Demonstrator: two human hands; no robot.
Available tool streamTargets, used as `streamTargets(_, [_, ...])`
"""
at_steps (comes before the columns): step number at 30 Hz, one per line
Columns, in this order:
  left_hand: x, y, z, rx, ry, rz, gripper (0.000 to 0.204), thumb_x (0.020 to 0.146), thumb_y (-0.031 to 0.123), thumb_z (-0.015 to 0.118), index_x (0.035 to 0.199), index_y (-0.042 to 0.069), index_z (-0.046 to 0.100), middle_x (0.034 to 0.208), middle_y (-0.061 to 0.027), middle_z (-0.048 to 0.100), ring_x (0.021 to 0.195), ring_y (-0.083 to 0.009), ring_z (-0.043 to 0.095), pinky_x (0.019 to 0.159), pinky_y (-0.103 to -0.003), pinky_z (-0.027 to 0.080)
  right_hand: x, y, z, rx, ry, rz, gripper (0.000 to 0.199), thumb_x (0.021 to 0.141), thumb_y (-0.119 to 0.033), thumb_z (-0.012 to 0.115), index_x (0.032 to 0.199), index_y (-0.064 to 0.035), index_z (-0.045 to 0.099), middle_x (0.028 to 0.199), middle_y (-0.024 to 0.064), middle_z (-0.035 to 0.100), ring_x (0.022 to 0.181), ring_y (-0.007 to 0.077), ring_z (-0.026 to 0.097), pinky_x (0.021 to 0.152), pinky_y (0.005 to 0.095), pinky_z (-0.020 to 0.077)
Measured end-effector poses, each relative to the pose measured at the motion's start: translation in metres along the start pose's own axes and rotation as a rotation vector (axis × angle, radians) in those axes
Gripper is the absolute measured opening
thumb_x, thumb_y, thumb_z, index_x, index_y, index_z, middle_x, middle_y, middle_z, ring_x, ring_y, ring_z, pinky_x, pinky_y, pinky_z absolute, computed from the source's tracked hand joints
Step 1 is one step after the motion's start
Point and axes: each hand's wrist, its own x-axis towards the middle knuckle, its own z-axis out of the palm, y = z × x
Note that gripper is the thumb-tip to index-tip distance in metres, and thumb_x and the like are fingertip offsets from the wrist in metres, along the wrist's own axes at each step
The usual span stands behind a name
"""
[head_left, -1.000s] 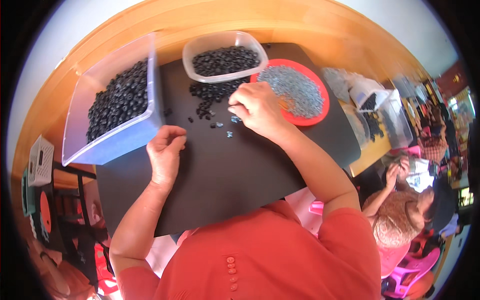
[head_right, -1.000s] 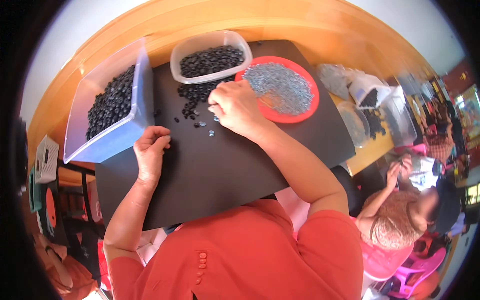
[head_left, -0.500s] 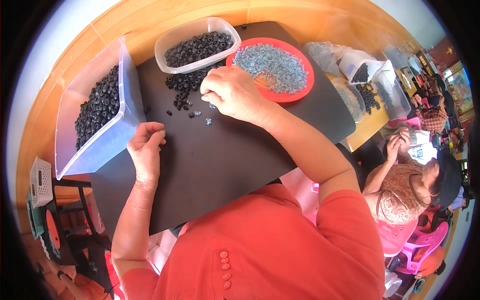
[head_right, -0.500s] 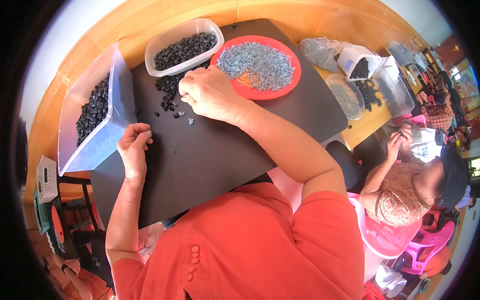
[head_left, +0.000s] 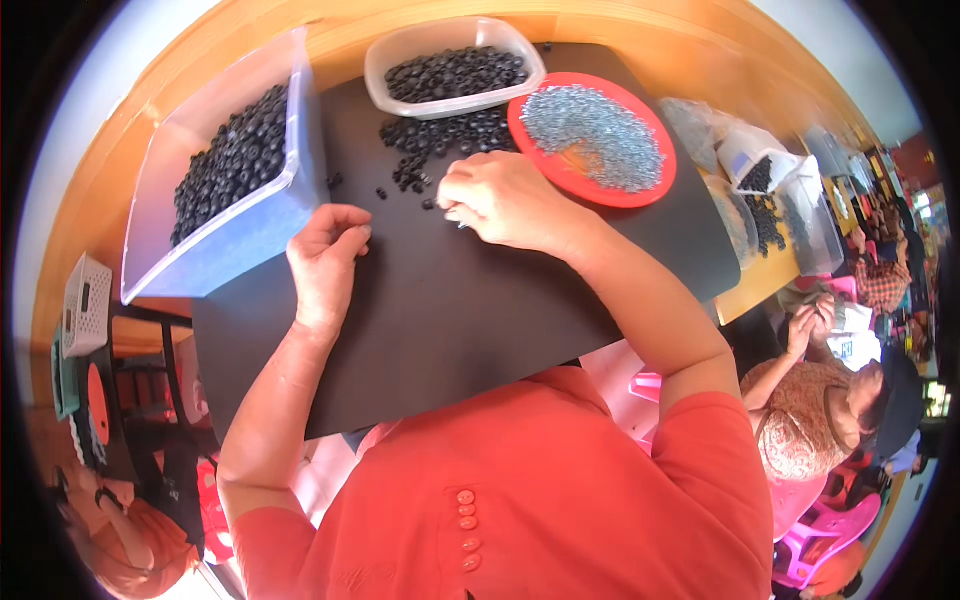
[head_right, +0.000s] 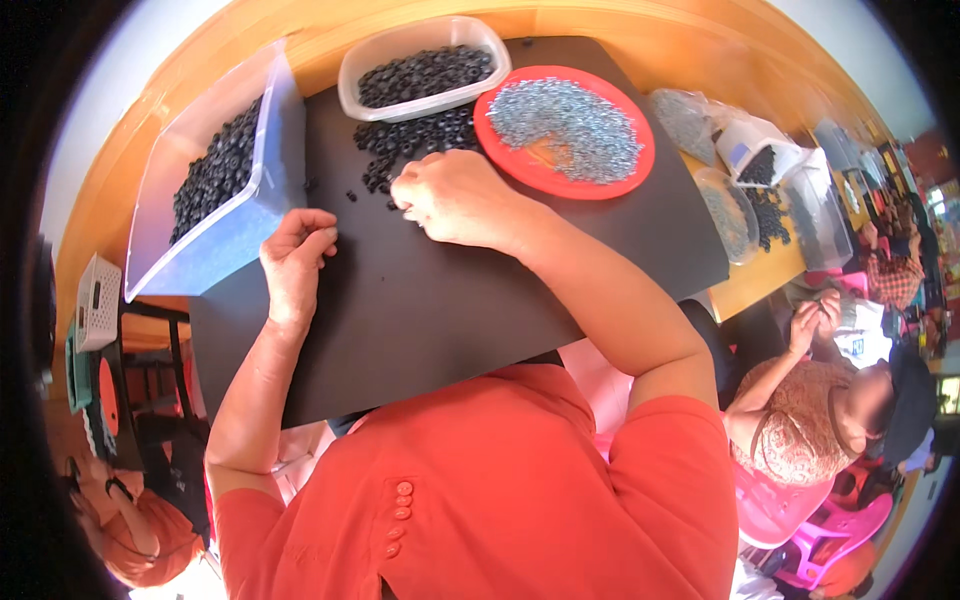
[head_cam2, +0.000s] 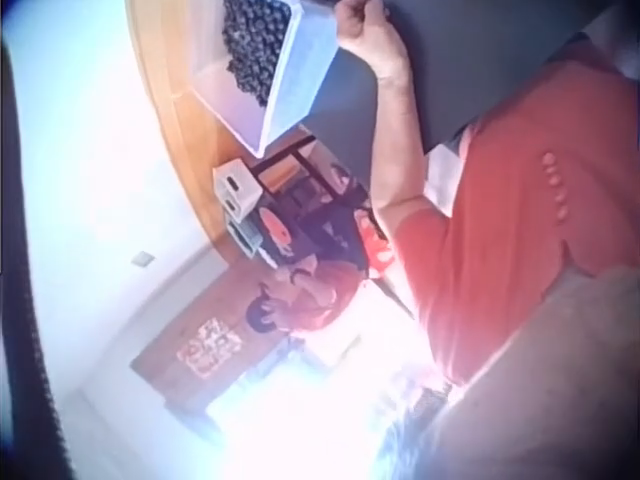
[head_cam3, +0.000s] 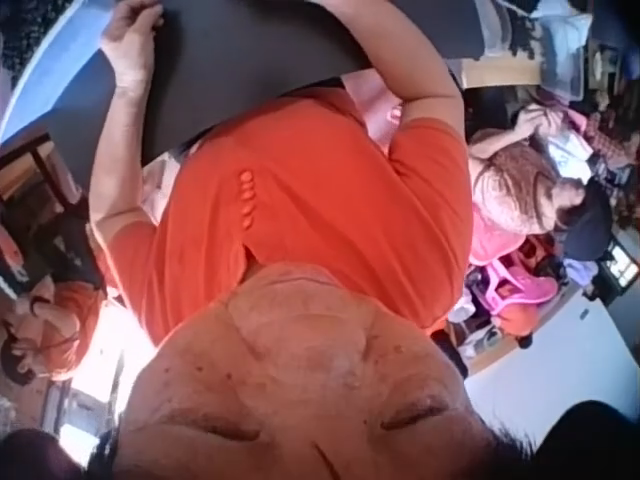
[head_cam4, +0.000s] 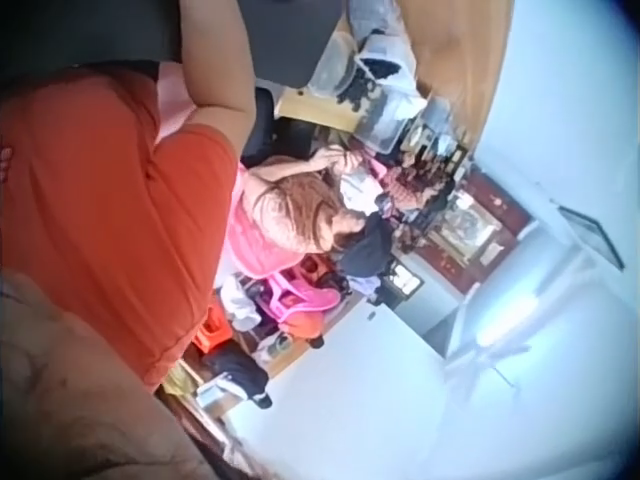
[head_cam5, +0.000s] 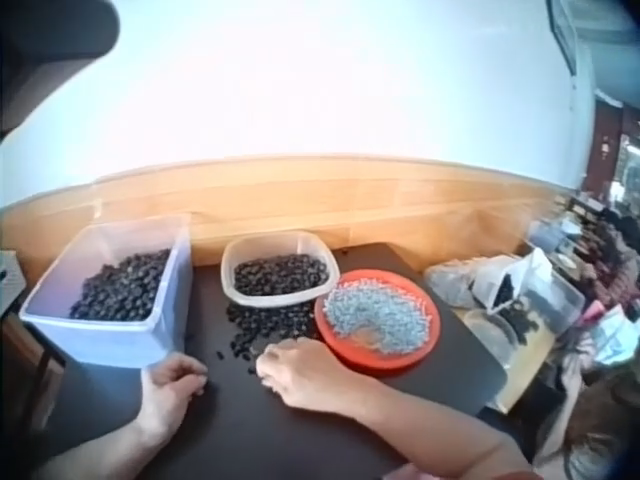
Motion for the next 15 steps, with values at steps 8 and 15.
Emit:
streamTargets(8, [0.006, -0.004, 0.001, 0.026, -0.009, 0.006, 0.010, 0.080, 0.001, 0.063, 0.089, 0.000, 0.067, 0.072, -0.0002, 0.063, 0.063, -0.0065, 0.055, 0.059, -0.022, 0.045, -0.002, 0.004, -0.031, -0.027, 0.009, 0.241, 0.011, 0.083, -0.003, 0.066, 0.092, -0.0076, 0.063, 0.088, 0.0072, 0.067, 0.077, 0.0291, 0.066, 0.066, 0.0378, 0.0512])
streamTargets(15, [0.008, -0.008, -0.003, 0.043, -0.037, 0.035, 0.011, 0.078, 0.003, 0.063, 0.088, 0.001, 0.067, 0.071, -0.0005, 0.062, 0.063, -0.0067, 0.054, 0.057, -0.022, 0.044, 0.000, -0.008, -0.022, -0.044, -0.263, 0.196, 0.015, 0.080, -0.013, 0.070, 0.094, -0.0090, 0.065, 0.082, 0.0077, 0.067, 0.072, 0.0268, 0.065, 0.065, 0.0380, 0.0505])
